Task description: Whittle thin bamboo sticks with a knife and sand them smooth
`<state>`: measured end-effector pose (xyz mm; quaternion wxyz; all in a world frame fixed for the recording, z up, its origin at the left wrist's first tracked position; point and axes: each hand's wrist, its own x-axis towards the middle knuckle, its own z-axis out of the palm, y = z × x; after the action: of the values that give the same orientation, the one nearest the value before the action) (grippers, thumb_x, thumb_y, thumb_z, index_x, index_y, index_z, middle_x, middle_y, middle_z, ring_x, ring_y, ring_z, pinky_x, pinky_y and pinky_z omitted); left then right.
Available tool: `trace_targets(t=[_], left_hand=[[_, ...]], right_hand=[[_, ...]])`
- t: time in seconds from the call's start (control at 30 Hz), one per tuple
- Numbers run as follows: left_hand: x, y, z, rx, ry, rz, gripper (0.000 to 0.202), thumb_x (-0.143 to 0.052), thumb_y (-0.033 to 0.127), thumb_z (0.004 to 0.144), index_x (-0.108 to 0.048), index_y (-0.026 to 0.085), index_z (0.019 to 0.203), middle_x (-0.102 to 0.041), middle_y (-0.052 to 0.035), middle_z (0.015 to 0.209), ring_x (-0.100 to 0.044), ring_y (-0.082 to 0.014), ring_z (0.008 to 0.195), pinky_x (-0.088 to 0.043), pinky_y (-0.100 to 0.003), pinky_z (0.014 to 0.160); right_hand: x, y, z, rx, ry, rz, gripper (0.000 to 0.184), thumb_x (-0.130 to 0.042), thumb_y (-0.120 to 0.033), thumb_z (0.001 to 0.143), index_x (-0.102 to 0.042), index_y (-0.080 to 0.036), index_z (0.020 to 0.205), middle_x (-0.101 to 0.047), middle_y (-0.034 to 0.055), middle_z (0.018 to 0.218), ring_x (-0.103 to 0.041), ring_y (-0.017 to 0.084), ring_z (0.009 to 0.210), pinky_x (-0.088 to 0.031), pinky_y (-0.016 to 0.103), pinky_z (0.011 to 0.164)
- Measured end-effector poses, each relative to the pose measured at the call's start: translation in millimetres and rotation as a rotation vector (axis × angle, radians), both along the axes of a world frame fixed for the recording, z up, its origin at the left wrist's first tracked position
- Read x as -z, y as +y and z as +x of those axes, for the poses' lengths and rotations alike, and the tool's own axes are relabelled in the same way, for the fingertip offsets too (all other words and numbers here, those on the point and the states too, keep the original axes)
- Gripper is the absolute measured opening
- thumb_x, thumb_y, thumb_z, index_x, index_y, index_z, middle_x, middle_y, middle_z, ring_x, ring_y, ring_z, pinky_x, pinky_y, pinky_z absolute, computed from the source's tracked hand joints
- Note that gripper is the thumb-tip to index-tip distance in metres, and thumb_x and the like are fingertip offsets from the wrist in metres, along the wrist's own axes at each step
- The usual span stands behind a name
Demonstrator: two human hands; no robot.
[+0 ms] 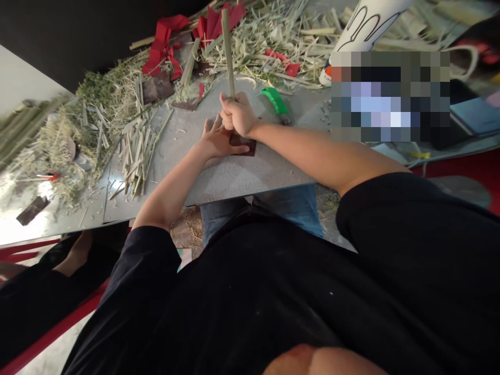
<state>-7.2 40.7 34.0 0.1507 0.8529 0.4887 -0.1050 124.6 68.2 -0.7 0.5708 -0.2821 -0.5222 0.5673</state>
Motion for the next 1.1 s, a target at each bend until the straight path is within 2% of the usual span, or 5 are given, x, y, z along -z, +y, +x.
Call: trace_targets(t=[0.2,0.33,0.47,0.97,1.1], left_hand=[[3.6,1.2,-1.3,-0.006,-0.041,0.026,0.127,-0.070,0.090,0.088,-0.018,0.036,0.191,-0.007,-0.0003,0.201,0.007,-0.0462,0.185,0.005,-0.070,0.150],[5.3,1.8,-3.5,-0.016,-0.057,0.013,0.124,-0.067,0.091,0.088,-0.021,0.038,0.190,-0.010,0.0019,0.200,0.008,-0.0456,0.186,0.007,-0.067,0.150],[4.8,1.5,-3.5,-0.012,-0.032,0.012,0.126,-0.068,0.090,0.088,-0.018,0.036,0.191,-0.009,-0.0007,0.201,0.007,-0.0475,0.185,0.006,-0.067,0.150],[3.2,-0.7,-2.9,0.012,-0.038,0.022,0.127,-0.069,0.089,0.089,-0.019,0.033,0.191,-0.009,-0.0030,0.200,0.007,-0.0487,0.185,0.005,-0.072,0.149],[1.5,-3.0,-3.9,0.023,-0.004,0.015,0.120,-0.063,0.090,0.092,-0.024,0.033,0.190,-0.013,-0.0022,0.200,0.004,-0.0436,0.186,0.008,-0.066,0.150]], right_hand=[[2.1,-7.6,28.4,-0.082,-0.063,-0.015,0.079,-0.063,-0.083,0.111,-0.025,-0.028,0.069,-0.016,-0.0109,0.054,-0.006,0.012,0.053,-0.008,0.031,0.054],[7.2,-9.2,7.6,-0.017,-0.017,0.009,0.083,-0.051,-0.095,0.112,-0.021,-0.030,0.071,-0.015,-0.0101,0.053,-0.007,0.015,0.055,-0.009,0.035,0.055],[4.9,-0.2,6.7,-0.111,-0.046,-0.041,0.082,-0.061,-0.096,0.107,-0.024,-0.031,0.073,-0.017,-0.0089,0.056,-0.006,0.017,0.057,-0.012,0.036,0.055],[2.1,5.3,18.8,-0.056,-0.012,0.015,0.089,-0.069,-0.098,0.097,-0.024,-0.029,0.065,-0.015,-0.0073,0.056,-0.008,0.016,0.050,-0.010,0.035,0.052],[7.0,-3.7,4.8,-0.172,-0.080,0.026,0.086,-0.067,-0.098,0.098,-0.026,-0.030,0.065,-0.019,-0.0068,0.051,-0.012,0.016,0.050,-0.015,0.034,0.051]])
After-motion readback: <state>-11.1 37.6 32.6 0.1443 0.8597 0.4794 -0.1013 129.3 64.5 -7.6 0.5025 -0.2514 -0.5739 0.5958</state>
